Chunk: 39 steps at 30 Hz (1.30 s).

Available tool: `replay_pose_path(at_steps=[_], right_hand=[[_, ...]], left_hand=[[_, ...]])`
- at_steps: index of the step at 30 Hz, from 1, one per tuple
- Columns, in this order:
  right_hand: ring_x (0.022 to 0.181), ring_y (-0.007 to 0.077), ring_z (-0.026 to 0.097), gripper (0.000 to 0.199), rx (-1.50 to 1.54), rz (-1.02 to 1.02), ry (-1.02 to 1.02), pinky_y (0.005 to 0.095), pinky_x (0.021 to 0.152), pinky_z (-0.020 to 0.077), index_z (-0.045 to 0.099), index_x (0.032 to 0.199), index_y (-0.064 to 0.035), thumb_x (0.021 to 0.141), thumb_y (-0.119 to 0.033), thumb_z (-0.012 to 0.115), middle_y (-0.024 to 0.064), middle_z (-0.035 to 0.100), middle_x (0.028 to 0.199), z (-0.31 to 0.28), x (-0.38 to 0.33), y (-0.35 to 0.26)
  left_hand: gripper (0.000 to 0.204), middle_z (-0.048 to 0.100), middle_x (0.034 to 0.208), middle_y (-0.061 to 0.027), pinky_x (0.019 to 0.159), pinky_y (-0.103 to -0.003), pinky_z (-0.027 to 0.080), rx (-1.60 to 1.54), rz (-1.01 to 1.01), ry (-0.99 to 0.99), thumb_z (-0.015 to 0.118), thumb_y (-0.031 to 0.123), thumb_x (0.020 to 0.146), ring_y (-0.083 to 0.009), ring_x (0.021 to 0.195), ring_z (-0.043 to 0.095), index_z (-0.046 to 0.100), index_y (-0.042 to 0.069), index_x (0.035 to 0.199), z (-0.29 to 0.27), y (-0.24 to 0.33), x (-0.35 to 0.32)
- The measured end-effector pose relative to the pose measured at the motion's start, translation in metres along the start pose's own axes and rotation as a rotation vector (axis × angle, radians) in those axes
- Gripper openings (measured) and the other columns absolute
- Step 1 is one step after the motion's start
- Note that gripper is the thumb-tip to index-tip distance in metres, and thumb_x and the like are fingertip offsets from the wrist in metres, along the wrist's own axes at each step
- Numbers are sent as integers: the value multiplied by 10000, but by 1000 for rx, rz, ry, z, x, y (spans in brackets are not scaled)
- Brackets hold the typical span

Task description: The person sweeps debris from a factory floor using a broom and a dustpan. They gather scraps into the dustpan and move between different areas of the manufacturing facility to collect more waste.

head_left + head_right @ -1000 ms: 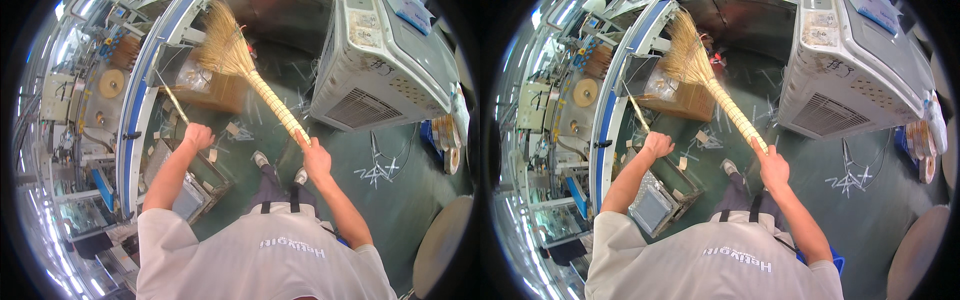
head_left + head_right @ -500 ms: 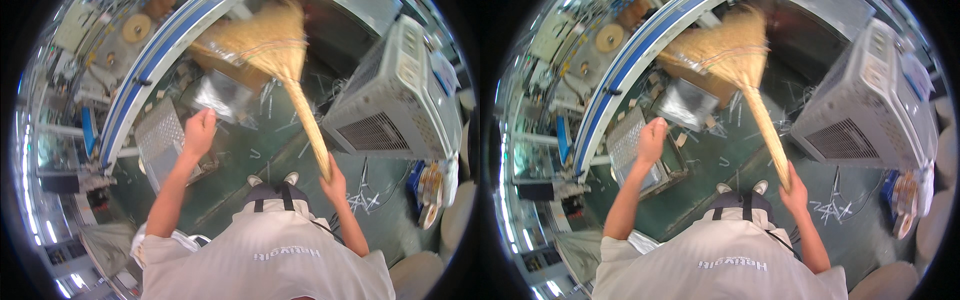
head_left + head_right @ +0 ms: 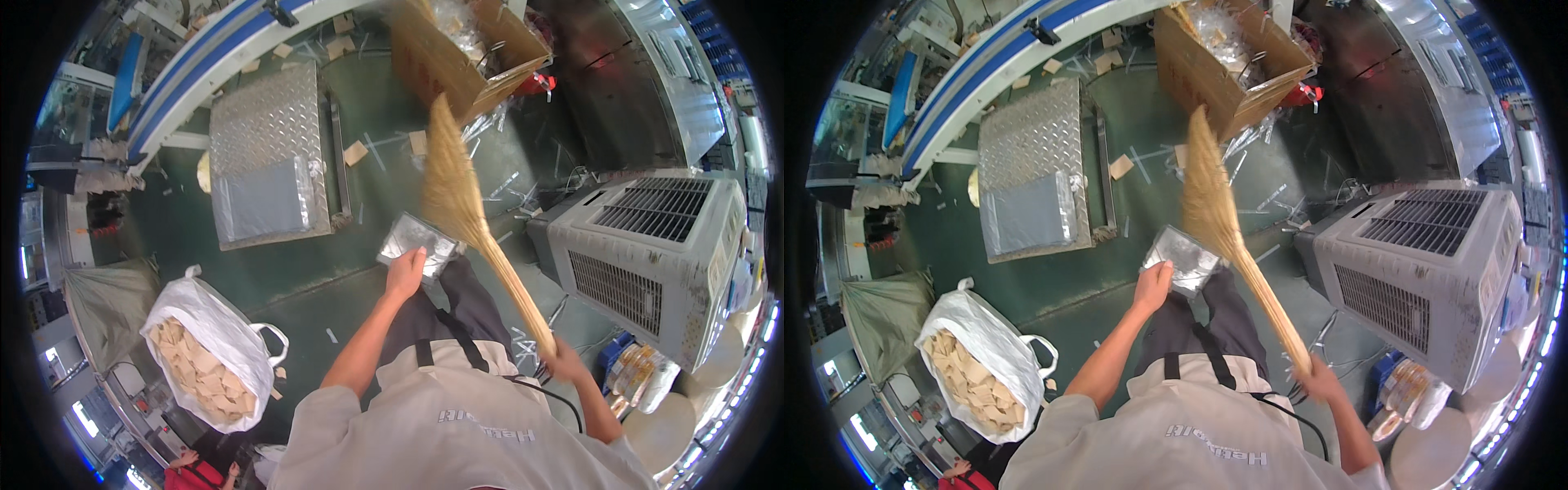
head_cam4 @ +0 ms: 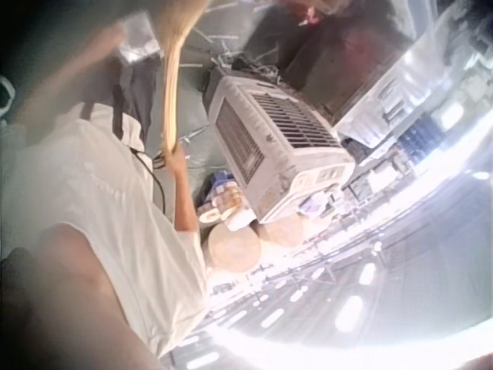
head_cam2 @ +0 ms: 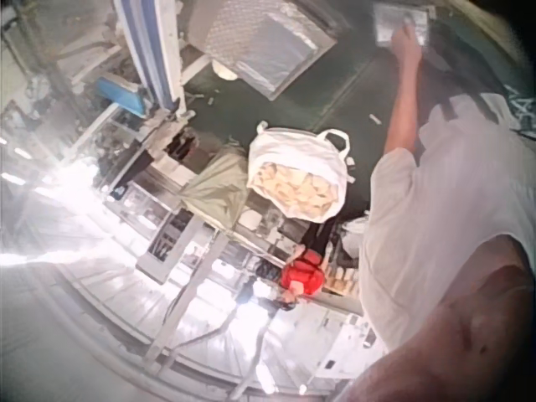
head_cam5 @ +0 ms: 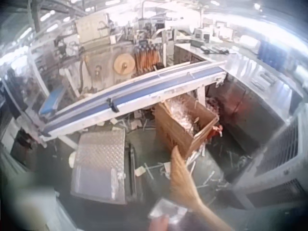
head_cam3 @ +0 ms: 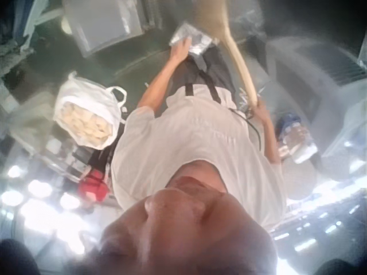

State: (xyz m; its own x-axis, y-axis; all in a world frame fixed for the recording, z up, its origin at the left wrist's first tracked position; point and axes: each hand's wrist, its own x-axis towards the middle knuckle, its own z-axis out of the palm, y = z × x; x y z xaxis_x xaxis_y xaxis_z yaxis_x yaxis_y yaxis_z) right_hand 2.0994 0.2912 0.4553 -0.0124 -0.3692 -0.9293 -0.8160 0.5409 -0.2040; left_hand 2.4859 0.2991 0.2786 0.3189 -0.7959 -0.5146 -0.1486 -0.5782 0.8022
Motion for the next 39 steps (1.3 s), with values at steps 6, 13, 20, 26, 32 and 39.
replay_pose_path(at_steps=[6, 13, 20, 26, 32, 39], right_hand=[[519, 210, 628, 418, -374, -221, -105, 351, 500, 493, 522, 975, 16, 878, -391, 541, 111, 614, 642, 14, 193, -189], [521, 262, 607, 598, -495, -65, -301, 411, 526, 492, 575, 808, 33, 879, -544, 437, 117, 594, 618, 60, 461, -339], [464, 241, 576, 628, -608, 24, -41, 388, 450, 444, 569, 805, 33, 912, -558, 386, 114, 529, 505, -94, 409, -187], [743, 392, 639, 561, -882, -40, 61, 477, 717, 505, 548, 1061, 0, 924, -516, 376, 220, 640, 755, -106, 279, -139], [923, 405, 616, 606, -1040, -399, -130, 485, 818, 486, 568, 1075, 8, 905, -540, 375, 246, 639, 964, 34, 368, -218], [851, 314, 647, 606, -1158, -227, 85, 423, 785, 497, 561, 1115, -20, 906, -547, 346, 184, 652, 973, -6, 405, -126]], left_hand=[[305, 568, 690, -225, 607, -451, 433, 16, 45, 143, 482, 280, 903, -424, 701, 573, 589, 7, 818, 17, -48, -23], [250, 544, 644, -203, 550, -407, 435, 18, -241, 178, 471, 225, 907, -382, 604, 562, 583, 18, 820, 24, -66, -4], [261, 487, 606, -199, 527, -409, 406, 25, -332, 142, 455, 219, 912, -380, 549, 500, 524, 11, 772, 26, -90, -25], [270, 496, 612, -218, 518, -430, 392, 102, -383, 149, 454, 226, 913, -400, 567, 515, 524, 10, 767, 40, -108, -60], [315, 468, 589, -180, 519, -393, 386, 36, -474, 250, 412, 235, 943, -312, 518, 462, 509, 2, 756, 48, -123, -104], [358, 424, 564, -26, 496, -298, 363, -216, -511, 386, 378, 251, 973, -115, 531, 412, 494, 16, 728, 45, -167, -193]])
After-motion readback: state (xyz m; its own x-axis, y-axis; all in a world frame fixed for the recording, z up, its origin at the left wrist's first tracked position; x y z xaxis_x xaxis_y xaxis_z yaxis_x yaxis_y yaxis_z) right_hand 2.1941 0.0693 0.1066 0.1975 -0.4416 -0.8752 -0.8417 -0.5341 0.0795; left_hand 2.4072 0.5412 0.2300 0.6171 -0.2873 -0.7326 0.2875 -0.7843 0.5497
